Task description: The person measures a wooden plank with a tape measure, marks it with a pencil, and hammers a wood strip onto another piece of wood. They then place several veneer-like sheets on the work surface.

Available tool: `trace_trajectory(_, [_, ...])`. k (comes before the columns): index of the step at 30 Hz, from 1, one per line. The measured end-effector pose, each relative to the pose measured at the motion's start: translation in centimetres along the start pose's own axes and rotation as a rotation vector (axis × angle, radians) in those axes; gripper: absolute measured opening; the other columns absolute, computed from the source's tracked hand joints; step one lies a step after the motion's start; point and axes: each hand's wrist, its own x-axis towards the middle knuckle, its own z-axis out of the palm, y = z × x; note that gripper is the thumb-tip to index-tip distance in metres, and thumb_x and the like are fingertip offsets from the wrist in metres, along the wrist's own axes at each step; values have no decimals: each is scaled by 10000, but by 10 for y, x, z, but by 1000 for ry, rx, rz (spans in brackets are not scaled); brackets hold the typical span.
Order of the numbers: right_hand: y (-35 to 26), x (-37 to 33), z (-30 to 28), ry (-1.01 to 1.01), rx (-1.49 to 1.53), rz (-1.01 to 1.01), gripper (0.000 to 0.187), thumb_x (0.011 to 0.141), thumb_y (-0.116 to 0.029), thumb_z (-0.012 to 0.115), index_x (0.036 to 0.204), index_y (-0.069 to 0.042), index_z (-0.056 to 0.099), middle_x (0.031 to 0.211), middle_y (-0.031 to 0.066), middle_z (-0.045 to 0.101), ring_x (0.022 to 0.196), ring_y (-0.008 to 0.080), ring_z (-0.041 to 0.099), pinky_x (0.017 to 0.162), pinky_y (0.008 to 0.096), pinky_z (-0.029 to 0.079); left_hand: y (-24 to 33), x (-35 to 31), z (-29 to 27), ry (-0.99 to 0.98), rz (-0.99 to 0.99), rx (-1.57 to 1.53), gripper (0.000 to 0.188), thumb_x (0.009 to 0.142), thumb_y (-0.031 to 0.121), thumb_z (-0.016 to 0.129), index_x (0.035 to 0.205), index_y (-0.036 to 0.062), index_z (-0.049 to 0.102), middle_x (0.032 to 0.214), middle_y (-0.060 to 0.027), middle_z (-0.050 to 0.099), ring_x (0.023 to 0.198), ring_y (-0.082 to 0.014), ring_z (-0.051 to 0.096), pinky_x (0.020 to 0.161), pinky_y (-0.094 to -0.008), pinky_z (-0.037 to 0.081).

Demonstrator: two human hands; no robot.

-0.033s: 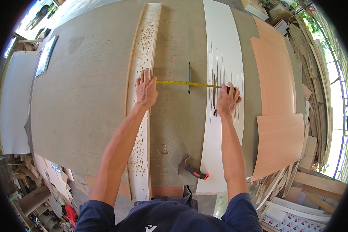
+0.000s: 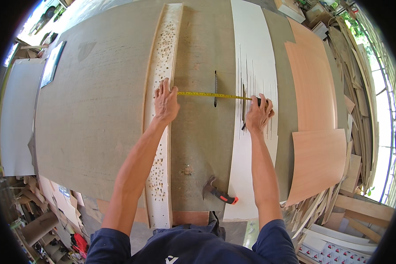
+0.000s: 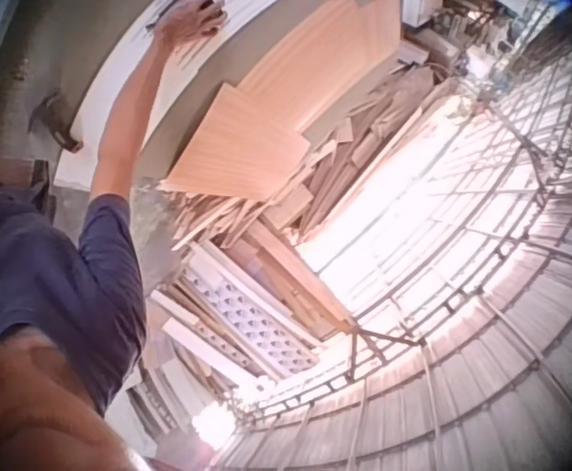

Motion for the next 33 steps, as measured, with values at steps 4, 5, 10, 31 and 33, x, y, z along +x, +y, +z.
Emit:
trace_trajectory(4, [-8, -1, 3, 88, 26, 4, 257, 865, -107, 659, 1105, -195, 636, 1335, 8, 470, 1269, 307, 362, 967, 549, 291, -5, -16, -5, 118, -81, -102, 499, 843, 119, 669, 1303, 38, 495, 1509, -265, 269, 1404, -409, 282, 1107, -502, 277])
trace_trajectory(5, [-8, -2, 4, 82, 27, 11, 257, 865, -107, 659, 1105, -195, 636, 1335, 8, 470, 1269, 307, 362, 967, 549, 291, 0, -26, -13, 174, -159, -178, 585, 866, 170, 671, 1385, 53, 427, 1525, -276, 234, 1416, -418, 258, 1124, -526, 241])
trace_trajectory(10, [-6, -2, -1, 99, 15, 42, 224, 878, -100, 640, 1081, -188, 674, 1302, 7, 523, 1248, 290, 396, 979, 507, 299, 29, -153, -67, -30, -587, -151, 1120, 709, 403, 826, 1547, 86, 154, 1543, -313, 127, 1453, -439, 108, 1136, -597, 124])
trace_trajectory(31, [-9, -1, 1, 142, 54, 21, 226, 851, -91, 666, 1056, -185, 682, 1259, 7, 548, 1229, 295, 397, 975, 516, 301, 68, -288, -64, -44, -799, -77, 1092, 567, 345, 849, 1519, 176, 341, 1408, -303, 287, 1329, -468, 260, 1064, -622, 225])
trace_trajectory(33, [-10, -2, 1, 143, 60, 18, 227, 851, -92, 665, 1058, -183, 683, 1257, 6, 548, 1227, 294, 398, 974, 516, 301, 68, -288, -64, -47, -797, -74, 1086, 568, 345, 848, 1517, 176, 347, 1408, -303, 289, 1327, -468, 262, 1065, -620, 226])
